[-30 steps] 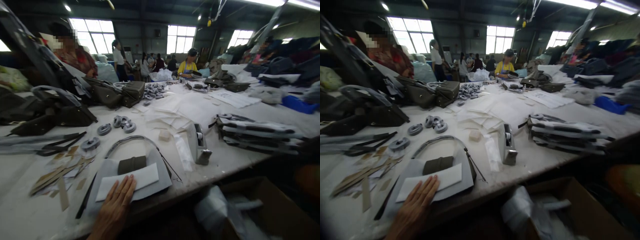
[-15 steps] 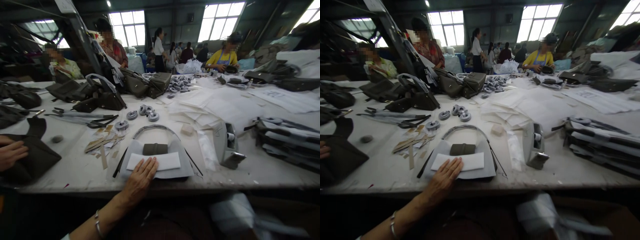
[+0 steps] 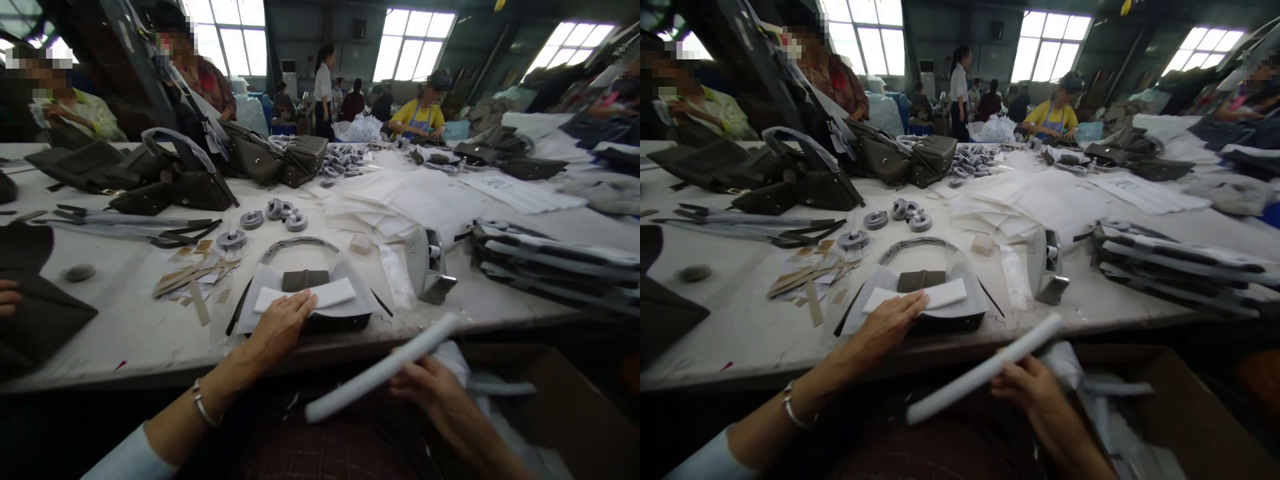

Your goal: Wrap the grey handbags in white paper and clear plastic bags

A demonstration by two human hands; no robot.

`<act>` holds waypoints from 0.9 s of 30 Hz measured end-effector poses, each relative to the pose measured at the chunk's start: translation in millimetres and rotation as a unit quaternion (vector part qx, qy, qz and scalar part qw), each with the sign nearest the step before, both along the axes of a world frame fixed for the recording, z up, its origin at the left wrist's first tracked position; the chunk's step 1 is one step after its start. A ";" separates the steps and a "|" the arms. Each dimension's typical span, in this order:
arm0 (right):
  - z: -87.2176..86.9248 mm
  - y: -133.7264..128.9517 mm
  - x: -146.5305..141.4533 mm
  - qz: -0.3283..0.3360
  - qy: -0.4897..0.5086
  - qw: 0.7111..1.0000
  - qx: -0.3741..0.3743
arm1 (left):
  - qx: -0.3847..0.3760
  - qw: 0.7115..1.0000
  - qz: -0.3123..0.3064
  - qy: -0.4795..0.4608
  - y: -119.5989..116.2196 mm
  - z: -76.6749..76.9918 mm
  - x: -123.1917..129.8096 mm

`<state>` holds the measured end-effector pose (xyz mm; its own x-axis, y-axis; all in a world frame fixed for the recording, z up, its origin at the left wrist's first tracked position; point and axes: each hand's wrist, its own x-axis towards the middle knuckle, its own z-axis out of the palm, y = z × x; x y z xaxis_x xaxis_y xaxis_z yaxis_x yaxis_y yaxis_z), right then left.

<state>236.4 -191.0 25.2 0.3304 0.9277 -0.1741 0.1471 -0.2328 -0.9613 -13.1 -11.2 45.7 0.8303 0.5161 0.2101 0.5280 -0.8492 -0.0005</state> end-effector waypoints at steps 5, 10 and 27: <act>-4.8 69.1 -106.2 -0.048 0.436 0.896 -0.065 | -0.089 0.996 -0.022 0.010 12.2 24.3 4.5; 1.6 101.3 -128.2 -0.035 0.445 0.892 -0.072 | -0.117 0.992 -0.036 0.034 12.8 38.8 5.2; -21.6 88.8 -92.2 -0.025 0.328 0.928 -0.172 | 0.117 0.991 0.063 -0.025 -25.6 -27.4 8.6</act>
